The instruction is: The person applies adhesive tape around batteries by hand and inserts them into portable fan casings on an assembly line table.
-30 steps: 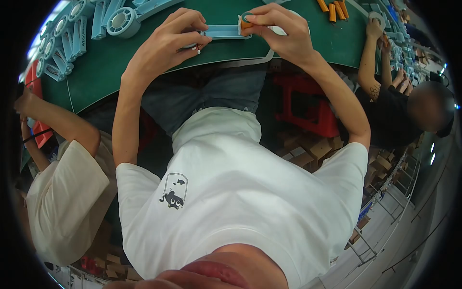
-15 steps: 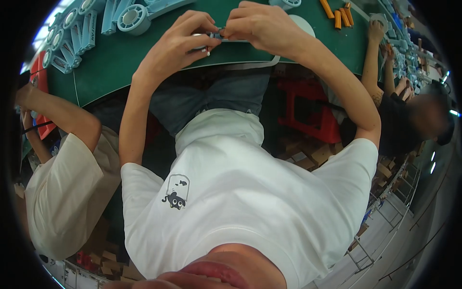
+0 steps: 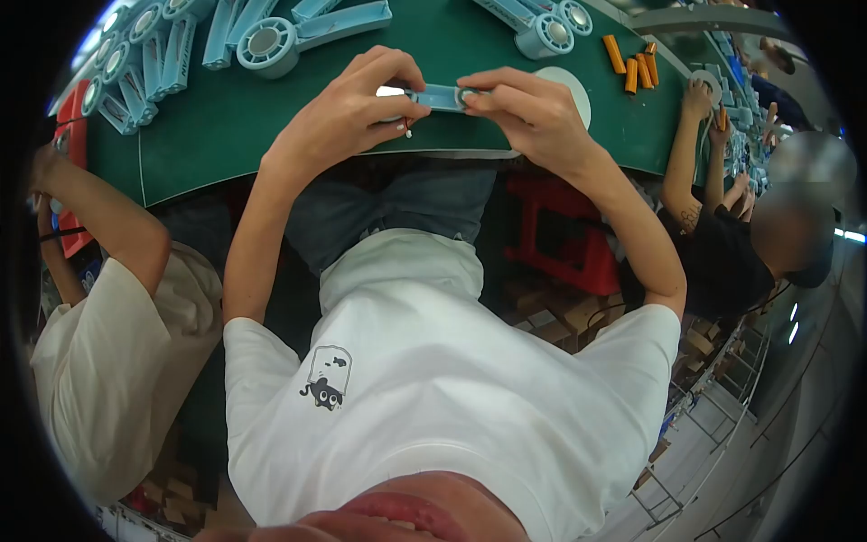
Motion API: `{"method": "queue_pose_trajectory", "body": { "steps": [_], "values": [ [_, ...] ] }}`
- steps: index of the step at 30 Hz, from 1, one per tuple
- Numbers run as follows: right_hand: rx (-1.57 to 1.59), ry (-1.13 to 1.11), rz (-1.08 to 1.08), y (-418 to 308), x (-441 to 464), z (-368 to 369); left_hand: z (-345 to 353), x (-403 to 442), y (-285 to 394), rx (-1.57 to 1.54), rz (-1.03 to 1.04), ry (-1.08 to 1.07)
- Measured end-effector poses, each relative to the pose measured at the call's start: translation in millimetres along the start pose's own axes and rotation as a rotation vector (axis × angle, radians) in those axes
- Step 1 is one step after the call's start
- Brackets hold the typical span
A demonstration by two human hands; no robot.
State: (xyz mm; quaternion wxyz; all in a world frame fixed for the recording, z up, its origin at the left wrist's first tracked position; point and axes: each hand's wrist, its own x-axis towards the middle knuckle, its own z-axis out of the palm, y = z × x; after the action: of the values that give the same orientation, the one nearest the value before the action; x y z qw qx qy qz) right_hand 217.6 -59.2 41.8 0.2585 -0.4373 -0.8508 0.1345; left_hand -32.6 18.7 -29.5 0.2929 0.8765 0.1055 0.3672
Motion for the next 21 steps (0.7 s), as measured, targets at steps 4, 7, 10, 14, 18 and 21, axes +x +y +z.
{"method": "queue_pose_trajectory", "body": {
  "steps": [4,7,10,14,18,21],
  "values": [
    [-0.134,-0.252,-0.096,-1,29,3,1,3,-4,-0.001,0.049,0.005],
    [0.030,-0.195,-0.351,28,41,10,0,2,-2,0.006,0.044,0.009],
    [0.145,-0.264,-0.287,17,50,-7,-3,4,2,-0.021,0.042,0.003],
    [0.209,-0.410,0.123,10,44,-13,2,2,-2,-0.007,0.066,0.022],
    [0.322,-0.345,0.344,15,41,-6,-1,2,-4,0.015,0.075,0.011],
    [0.566,-0.266,0.737,5,56,-9,0,4,-5,0.019,0.087,-0.005]
  ]
}}
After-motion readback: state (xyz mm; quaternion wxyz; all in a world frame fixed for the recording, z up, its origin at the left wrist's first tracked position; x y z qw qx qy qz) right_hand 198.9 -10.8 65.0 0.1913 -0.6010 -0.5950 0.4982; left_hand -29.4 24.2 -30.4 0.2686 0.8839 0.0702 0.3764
